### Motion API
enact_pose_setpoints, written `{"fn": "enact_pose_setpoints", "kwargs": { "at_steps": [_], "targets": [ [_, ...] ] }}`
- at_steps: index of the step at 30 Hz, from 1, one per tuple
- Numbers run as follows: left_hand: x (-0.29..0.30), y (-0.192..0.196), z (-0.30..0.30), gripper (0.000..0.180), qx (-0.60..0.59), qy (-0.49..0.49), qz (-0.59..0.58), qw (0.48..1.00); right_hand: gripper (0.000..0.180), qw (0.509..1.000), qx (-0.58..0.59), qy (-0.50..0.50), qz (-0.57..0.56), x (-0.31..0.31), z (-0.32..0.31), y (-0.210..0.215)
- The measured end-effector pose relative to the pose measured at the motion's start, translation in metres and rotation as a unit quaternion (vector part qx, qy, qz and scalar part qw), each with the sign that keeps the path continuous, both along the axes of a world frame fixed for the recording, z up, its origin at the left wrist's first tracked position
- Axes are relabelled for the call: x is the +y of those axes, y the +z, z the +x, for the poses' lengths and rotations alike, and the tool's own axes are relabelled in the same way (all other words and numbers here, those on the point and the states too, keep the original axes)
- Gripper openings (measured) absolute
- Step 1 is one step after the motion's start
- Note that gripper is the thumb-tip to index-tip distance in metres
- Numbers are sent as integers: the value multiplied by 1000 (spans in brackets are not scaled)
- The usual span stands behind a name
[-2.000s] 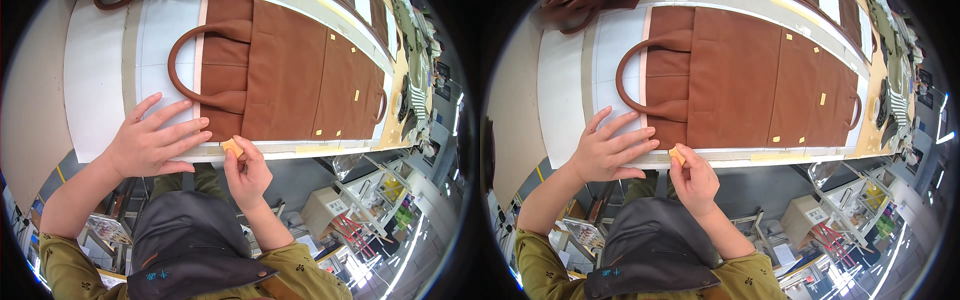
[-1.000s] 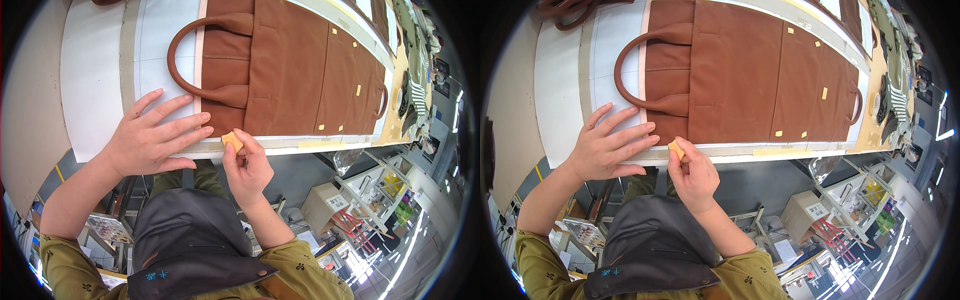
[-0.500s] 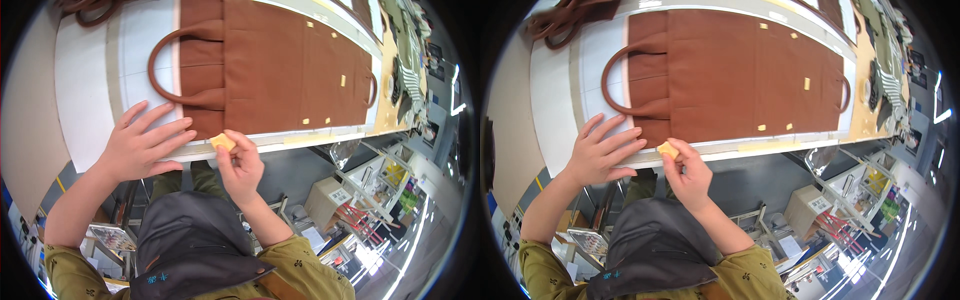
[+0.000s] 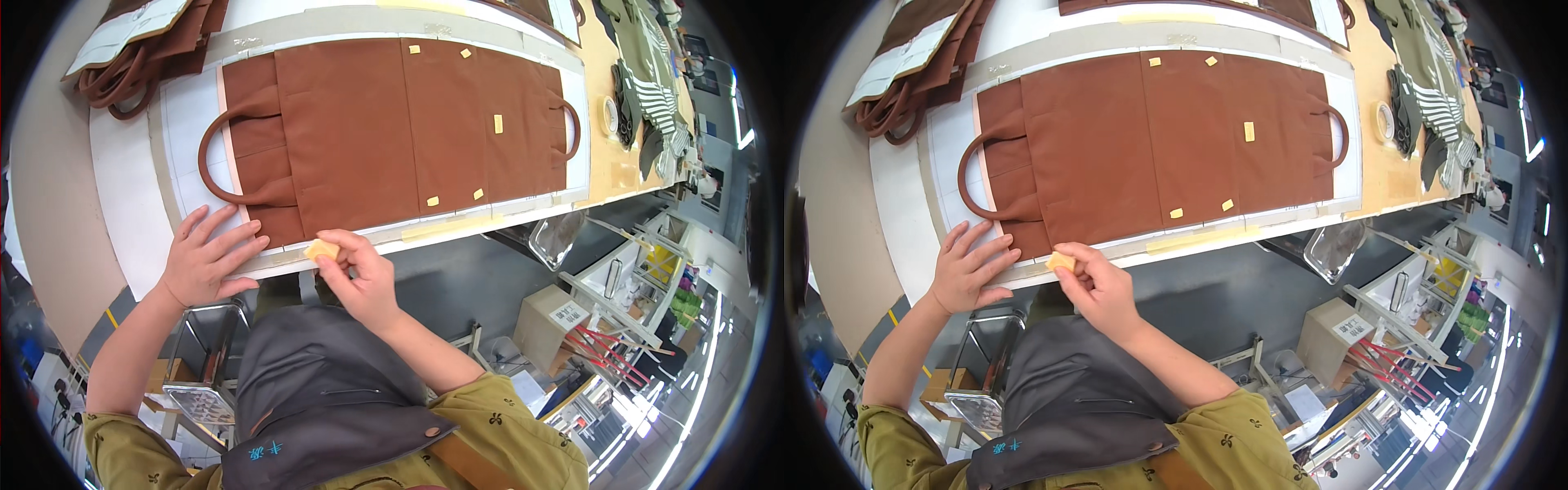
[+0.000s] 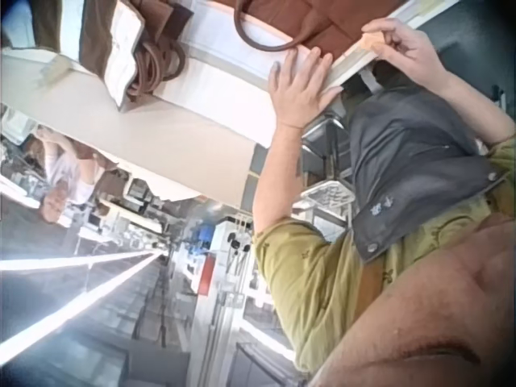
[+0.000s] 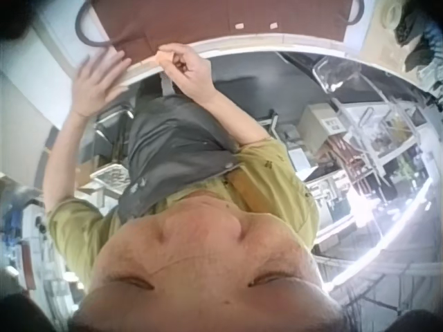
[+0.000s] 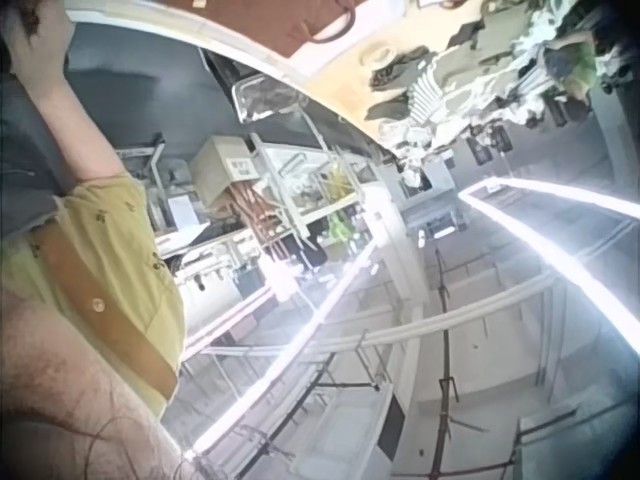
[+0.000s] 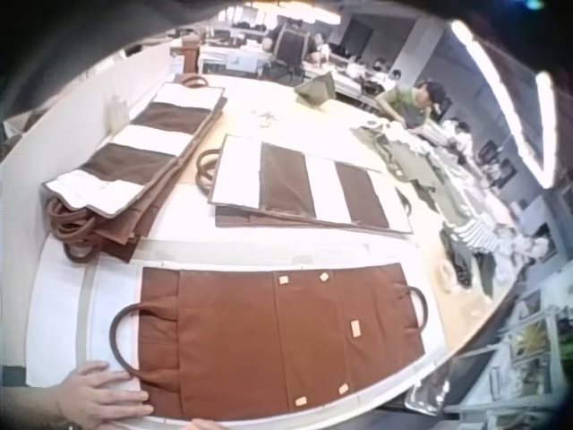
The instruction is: The person aligns a brown fabric tote bag on a white template and secures it using small pieces of yellow tape. They repeatedly smooth the fabric and apply tape to the edges and handles to hold the bag in place for further processing.
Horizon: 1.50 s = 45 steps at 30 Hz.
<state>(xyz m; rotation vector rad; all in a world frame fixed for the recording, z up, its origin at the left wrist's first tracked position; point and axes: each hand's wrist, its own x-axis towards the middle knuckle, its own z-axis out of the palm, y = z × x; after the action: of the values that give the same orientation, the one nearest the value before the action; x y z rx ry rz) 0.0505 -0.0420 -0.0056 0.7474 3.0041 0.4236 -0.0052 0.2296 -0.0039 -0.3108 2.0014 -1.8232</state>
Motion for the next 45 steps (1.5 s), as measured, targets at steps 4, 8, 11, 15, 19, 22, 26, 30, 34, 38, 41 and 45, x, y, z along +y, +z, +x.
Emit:
{"fn": "enact_pose_setpoints", "kwargs": {
  "at_steps": [4,8,11,15,19,22,26,30,34,38,41,45],
  "targets": [
    [-2,-3,-2,58,9,-18,-17,1000,40,999,28,-11,17,27,-20,-3],
    [-2,-1,-3,56,5,-21,-13,1000,43,1000,21,-14,5,37,-47,0],
    [-3,1,-2,56,2,-16,-10,1000,34,1000,-1,-18,-19,29,-73,4],
    [0,0,-3,56,-1,-7,-6,1000,24,996,-42,-40,-65,24,-109,15],
    [0,5,-8,55,7,-10,-28,1000,14,997,-17,-59,-52,39,-150,20],
    [14,19,-15,50,34,15,-37,999,16,995,27,-95,11,64,-188,20],
    [47,36,-74,44,-2,144,-9,990,17,985,105,-114,79,91,-244,17],
    [83,30,-180,50,-24,230,36,972,11,966,209,-42,149,113,-291,6],
    [99,17,-232,48,-21,296,43,954,10,910,347,60,218,112,-333,10],
    [111,5,-242,45,-12,311,59,949,13,885,364,137,256,119,-352,2],
    [114,3,-243,42,14,319,59,946,15,881,354,168,266,121,-357,-2],
    [114,2,-251,36,41,324,80,942,16,888,342,174,252,124,-359,-4]
  ]
}}
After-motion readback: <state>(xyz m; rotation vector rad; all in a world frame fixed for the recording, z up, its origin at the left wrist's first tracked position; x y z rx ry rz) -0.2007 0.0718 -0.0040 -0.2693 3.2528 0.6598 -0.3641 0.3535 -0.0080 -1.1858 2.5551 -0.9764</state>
